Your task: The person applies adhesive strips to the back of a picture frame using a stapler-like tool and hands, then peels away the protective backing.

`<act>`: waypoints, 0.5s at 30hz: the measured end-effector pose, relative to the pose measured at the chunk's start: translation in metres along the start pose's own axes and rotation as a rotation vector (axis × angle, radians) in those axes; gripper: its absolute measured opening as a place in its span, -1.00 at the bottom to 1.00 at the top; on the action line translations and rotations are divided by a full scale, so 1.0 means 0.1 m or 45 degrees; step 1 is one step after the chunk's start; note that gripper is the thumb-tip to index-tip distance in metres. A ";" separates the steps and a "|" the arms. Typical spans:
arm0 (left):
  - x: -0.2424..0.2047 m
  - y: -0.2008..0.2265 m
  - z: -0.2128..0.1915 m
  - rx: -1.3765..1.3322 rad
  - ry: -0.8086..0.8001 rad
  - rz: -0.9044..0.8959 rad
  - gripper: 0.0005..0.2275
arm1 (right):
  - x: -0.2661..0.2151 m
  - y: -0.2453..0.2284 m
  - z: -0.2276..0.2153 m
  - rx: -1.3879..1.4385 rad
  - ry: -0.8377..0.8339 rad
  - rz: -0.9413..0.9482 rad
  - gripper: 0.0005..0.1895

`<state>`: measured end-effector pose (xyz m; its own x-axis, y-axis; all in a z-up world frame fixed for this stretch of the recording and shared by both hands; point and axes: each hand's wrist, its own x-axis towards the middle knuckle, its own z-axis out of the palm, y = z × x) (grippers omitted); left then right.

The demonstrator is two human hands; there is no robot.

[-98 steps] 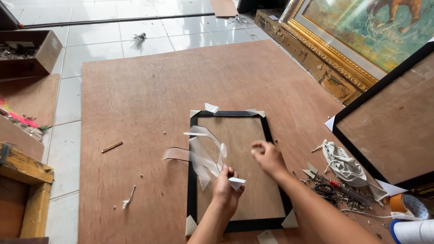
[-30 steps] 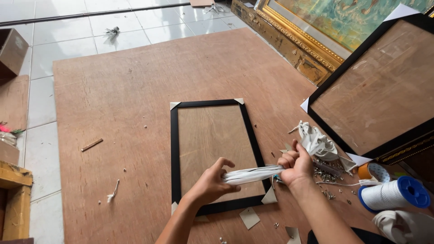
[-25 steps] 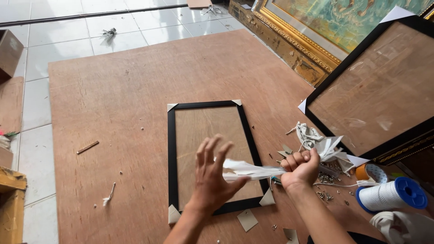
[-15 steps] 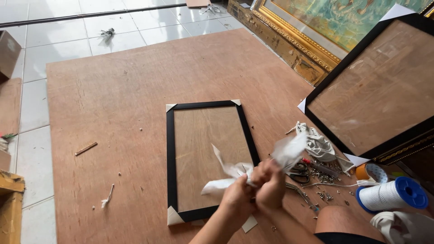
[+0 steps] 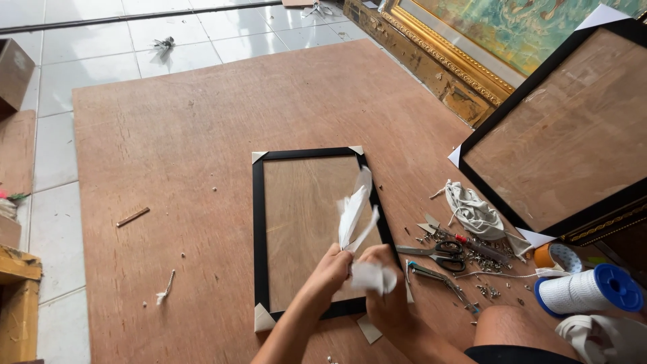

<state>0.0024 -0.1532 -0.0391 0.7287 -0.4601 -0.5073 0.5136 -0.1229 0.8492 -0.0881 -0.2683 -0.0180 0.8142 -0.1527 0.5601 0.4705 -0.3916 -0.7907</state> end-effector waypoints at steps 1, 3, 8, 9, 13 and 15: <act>-0.02 0.06 -0.07 0.290 -0.047 0.017 -0.94 | 0.01 -0.01 -0.01 -0.132 0.125 -0.023 -0.95; -0.03 0.01 -0.11 0.534 -0.131 0.076 -0.90 | 0.13 -0.11 -0.08 -0.346 0.034 -0.149 -0.80; 0.05 -0.31 -0.09 1.542 -0.173 0.509 -0.68 | 0.26 -0.04 -0.22 -0.677 -0.379 -0.417 -0.71; 0.07 -0.36 -0.06 1.585 -0.065 0.704 -0.78 | 0.20 0.13 -0.24 -0.646 -0.343 -0.201 -0.80; -0.02 -0.27 0.07 1.673 0.393 1.212 -0.84 | 0.14 0.51 -0.25 -0.503 -0.017 0.650 -0.68; -0.12 -0.16 0.14 1.514 0.427 1.311 -0.86 | 0.24 0.39 -0.25 -0.294 0.076 0.789 -0.52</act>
<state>-0.0213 -0.1580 -0.0447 0.6685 -0.5904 0.4523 -0.7432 -0.5517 0.3784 -0.0588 -0.3094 -0.0292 0.8874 -0.4596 0.0366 -0.1692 -0.3984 -0.9015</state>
